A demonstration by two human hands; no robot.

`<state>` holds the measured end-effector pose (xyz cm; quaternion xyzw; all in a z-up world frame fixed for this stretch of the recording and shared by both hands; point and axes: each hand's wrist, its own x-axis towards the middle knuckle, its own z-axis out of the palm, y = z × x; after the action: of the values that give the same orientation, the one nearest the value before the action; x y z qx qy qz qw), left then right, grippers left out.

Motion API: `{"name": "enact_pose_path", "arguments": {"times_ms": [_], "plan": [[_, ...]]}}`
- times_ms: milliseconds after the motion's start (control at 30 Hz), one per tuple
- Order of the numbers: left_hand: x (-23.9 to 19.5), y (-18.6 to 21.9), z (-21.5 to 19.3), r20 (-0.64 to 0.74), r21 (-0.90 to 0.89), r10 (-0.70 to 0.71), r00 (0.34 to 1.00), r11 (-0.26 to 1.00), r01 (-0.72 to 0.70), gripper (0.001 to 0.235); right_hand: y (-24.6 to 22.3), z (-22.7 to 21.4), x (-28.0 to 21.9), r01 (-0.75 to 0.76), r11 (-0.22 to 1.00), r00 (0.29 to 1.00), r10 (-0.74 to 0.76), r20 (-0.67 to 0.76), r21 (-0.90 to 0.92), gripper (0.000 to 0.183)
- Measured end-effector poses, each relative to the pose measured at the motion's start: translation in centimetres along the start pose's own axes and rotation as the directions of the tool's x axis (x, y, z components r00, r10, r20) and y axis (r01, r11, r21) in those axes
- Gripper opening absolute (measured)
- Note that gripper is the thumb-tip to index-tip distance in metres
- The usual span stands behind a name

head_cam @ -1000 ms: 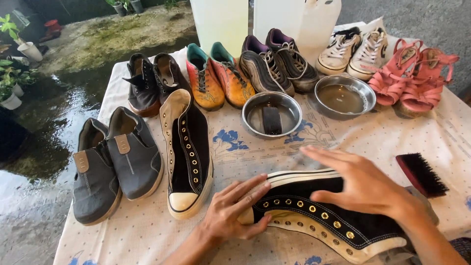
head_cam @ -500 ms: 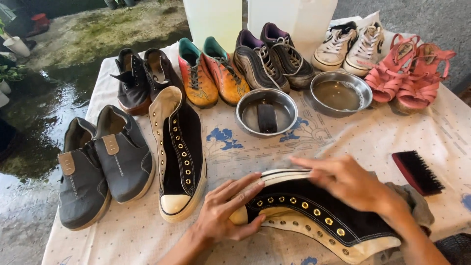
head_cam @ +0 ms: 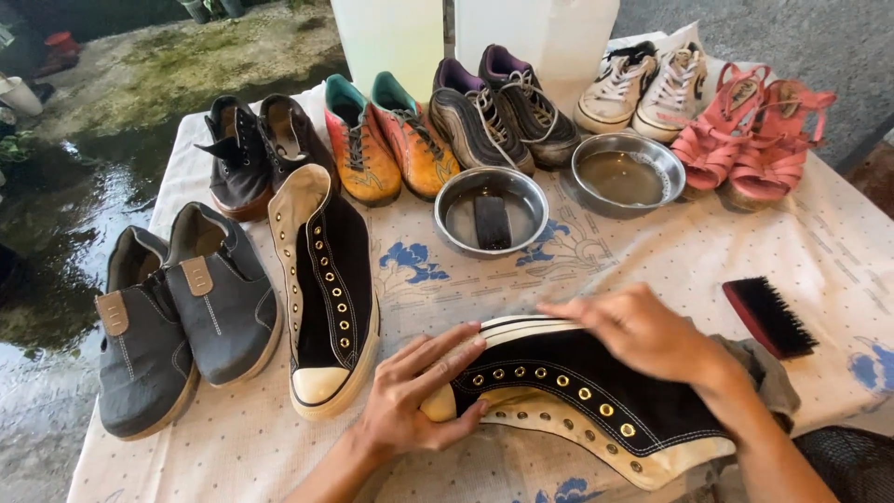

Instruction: The person scrubs a black high-top sneaker with a red brush dipped in a cleaning solution, then wipes the shoe with a gray cloth. The person also wipes the white rubber toe cap and the sole of the shoe.

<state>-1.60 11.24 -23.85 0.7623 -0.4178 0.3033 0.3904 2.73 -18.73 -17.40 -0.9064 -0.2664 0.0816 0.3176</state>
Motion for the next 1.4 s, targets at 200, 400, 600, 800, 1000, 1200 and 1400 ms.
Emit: {"name": "enact_pose_path", "arguments": {"times_ms": [200,400,600,800,1000,1200,1400], "plan": [[0.2,0.2,0.0,-0.017,0.037,0.036,0.999,0.999,-0.036,0.061,-2.3,-0.5,0.2,-0.100,0.975,0.995,0.099,-0.014,-0.200,0.071],[0.3,0.5,-0.1,-0.026,0.031,0.026,0.999,0.999,-0.025,0.060,0.0,-2.4,-1.5,-0.089,0.977,0.987,0.113,-0.118,0.192,0.037],[0.0,0.2,-0.1,0.015,0.030,0.022,1.000,0.999,-0.022,0.064,-2.2,-0.9,-0.8,-0.127,0.991,0.990,0.125,-0.060,-0.032,0.081],[0.1,0.0,-0.2,0.021,0.026,-0.001,1.000,1.000,0.000,0.066,-2.0,-1.1,-0.3,-0.187,0.952,0.971,0.216,0.099,-0.243,0.086],[0.2,-0.2,0.1,0.003,-0.006,-0.042,0.999,0.999,0.042,0.062,3.1,-1.9,-2.6,-0.091,0.992,0.947,0.061,-0.317,-0.082,0.043],[0.5,0.3,-0.2,-0.003,0.018,-0.006,1.000,1.000,0.006,0.062,-0.5,-1.2,-1.3,-0.028,0.996,0.999,0.026,-0.025,-0.085,0.078],[0.7,0.2,-0.3,0.002,0.023,-0.004,1.000,1.000,0.004,0.062,1.0,-0.4,-0.8,0.102,0.994,0.993,-0.103,-0.052,-0.031,0.050]]}}
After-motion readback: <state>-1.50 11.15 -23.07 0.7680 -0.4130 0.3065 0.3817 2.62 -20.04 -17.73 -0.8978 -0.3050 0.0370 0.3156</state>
